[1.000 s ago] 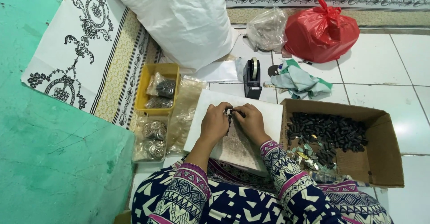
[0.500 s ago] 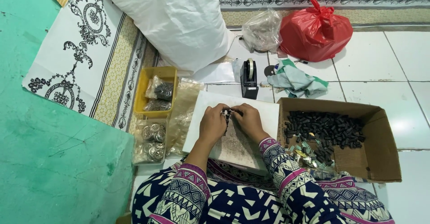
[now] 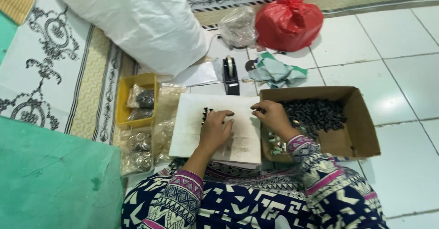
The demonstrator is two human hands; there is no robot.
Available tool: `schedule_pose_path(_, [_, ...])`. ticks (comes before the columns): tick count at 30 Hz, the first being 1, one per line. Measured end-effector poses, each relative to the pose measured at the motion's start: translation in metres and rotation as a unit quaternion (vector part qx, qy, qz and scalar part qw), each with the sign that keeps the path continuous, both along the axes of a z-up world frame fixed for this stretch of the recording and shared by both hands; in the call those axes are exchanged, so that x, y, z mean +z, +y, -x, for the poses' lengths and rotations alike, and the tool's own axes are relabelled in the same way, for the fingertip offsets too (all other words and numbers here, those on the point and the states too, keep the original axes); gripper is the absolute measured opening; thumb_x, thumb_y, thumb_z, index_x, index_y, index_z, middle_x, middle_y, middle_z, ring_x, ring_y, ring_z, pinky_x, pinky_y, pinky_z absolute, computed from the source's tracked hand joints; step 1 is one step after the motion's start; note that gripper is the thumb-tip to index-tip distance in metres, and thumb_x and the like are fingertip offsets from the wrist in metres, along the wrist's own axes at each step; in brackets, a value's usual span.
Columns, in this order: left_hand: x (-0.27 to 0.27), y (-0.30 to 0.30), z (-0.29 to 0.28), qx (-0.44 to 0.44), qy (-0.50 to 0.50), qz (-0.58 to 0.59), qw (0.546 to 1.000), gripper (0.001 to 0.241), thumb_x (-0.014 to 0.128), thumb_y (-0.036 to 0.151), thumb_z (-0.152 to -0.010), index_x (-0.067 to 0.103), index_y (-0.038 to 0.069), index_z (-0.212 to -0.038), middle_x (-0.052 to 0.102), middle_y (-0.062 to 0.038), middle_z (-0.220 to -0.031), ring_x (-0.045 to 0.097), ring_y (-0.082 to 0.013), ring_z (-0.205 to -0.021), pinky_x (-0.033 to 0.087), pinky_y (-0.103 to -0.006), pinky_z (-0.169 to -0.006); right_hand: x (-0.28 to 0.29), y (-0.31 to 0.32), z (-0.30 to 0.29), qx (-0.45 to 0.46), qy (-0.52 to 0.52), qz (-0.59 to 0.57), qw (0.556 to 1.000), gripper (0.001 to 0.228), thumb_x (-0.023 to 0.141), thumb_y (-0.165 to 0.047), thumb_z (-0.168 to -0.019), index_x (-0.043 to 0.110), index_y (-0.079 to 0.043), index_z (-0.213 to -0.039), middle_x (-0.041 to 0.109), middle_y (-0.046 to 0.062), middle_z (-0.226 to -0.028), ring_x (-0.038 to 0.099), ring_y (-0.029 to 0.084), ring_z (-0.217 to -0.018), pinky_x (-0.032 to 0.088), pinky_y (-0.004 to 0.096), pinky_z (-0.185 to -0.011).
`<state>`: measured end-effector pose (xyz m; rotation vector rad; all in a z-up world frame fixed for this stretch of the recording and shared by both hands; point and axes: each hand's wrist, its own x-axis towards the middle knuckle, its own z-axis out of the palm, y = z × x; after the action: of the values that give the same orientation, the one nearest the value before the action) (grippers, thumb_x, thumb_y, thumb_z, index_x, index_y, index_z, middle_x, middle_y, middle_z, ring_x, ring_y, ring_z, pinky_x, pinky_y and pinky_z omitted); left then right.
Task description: The person picks up and organizes small black mechanical components from a cardboard box, placing some into small plastic bags and arranging others on a white board.
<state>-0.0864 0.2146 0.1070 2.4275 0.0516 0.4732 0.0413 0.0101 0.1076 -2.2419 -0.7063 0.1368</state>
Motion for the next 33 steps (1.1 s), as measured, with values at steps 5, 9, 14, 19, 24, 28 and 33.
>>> schedule_pose_path(5, [0.017, -0.052, -0.002, -0.065, 0.052, 0.015, 0.996, 0.022, 0.068, 0.012, -0.093, 0.069, 0.013, -0.115, 0.074, -0.007, -0.101, 0.067, -0.0225, -0.089, 0.056, -0.0335, -0.081, 0.022, -0.079, -0.015, -0.051, 0.032, 0.102, 0.993, 0.024, 0.076, -0.012, -0.086, 0.08, -0.01, -0.11, 0.078, 0.014, -0.106, 0.073, 0.034, -0.103, 0.059, 0.042, -0.088])
schedule_pose_path(9, [0.007, -0.095, -0.01, -0.135, 0.066, -0.001, 0.989, 0.022, 0.067, 0.008, -0.091, 0.07, 0.01, -0.112, 0.072, -0.009, -0.099, 0.067, -0.0258, -0.093, 0.056, -0.0351, -0.082, 0.032, -0.127, -0.009, -0.125, 0.103, 0.113, 0.98, 0.027, 0.073, -0.009, -0.09, 0.079, -0.006, -0.116, 0.076, 0.018, -0.117, 0.069, 0.038, -0.115, 0.057, 0.044, -0.095])
schedule_pose_path(14, [-0.019, -0.144, -0.027, -0.174, 0.09, -0.06, 0.979, 0.021, 0.069, 0.008, -0.086, 0.071, 0.007, -0.107, 0.07, -0.011, -0.093, 0.066, -0.0282, -0.094, 0.058, -0.0376, -0.08, -0.071, -0.182, -0.032, -0.131, 0.155, 0.144, 0.969, 0.028, 0.077, -0.017, -0.085, 0.081, -0.012, -0.112, 0.078, 0.015, -0.113, 0.07, 0.037, -0.115, 0.058, 0.047, -0.093])
schedule_pose_path(19, [-0.039, -0.177, -0.05, -0.187, 0.131, -0.068, 0.971, 0.02, 0.059, 0.004, -0.09, 0.072, 0.006, -0.106, 0.069, -0.012, -0.093, 0.066, -0.0287, -0.094, 0.059, -0.0368, -0.078, -0.106, -0.182, -0.049, -0.102, 0.179, 0.198, 0.958, 0.028, 0.078, -0.019, -0.081, 0.082, -0.016, -0.108, 0.08, 0.011, -0.111, 0.071, 0.035, -0.114, 0.058, 0.045, -0.094])
schedule_pose_path(24, [-0.11, -0.191, -0.075, -0.165, 0.123, -0.182, 0.962, 0.015, 0.062, 0.007, -0.087, 0.072, 0.006, -0.099, 0.069, -0.012, -0.096, 0.064, -0.0287, -0.102, 0.059, -0.0343, -0.081, -0.109, -0.159, -0.051, -0.077, 0.157, 0.237, 0.956, 0.024, 0.074, -0.023, -0.085, 0.083, -0.024, -0.107, 0.08, 0.004, -0.108, 0.074, 0.028, -0.109, 0.059, 0.04, -0.092])
schedule_pose_path(28, [-0.131, -0.195, -0.08, -0.165, 0.108, -0.195, 0.961, 0.018, 0.062, 0.005, -0.087, 0.074, 0.011, -0.1, 0.065, -0.01, -0.094, 0.063, -0.0278, -0.101, 0.059, -0.0315, -0.076, -0.1, -0.142, -0.052, -0.049, 0.13, 0.248, 0.959, 0.022, 0.066, -0.013, -0.086, 0.082, -0.011, -0.101, 0.08, 0.013, -0.097, 0.075, 0.035, -0.098, 0.061, 0.044, -0.085])
schedule_pose_path(33, [-0.152, -0.192, -0.085, -0.153, 0.146, -0.176, 0.961, 0.021, 0.06, 0.008, -0.09, 0.075, 0.017, -0.101, 0.064, -0.008, -0.102, 0.063, -0.0275, -0.106, 0.06, -0.0335, -0.08, -0.129, -0.132, -0.06, -0.075, 0.09, 0.234, 0.965, 0.016, 0.073, -0.018, -0.081, 0.079, -0.004, -0.083, 0.077, 0.016, -0.079, 0.076, 0.035, -0.08, 0.062, 0.042, -0.072])
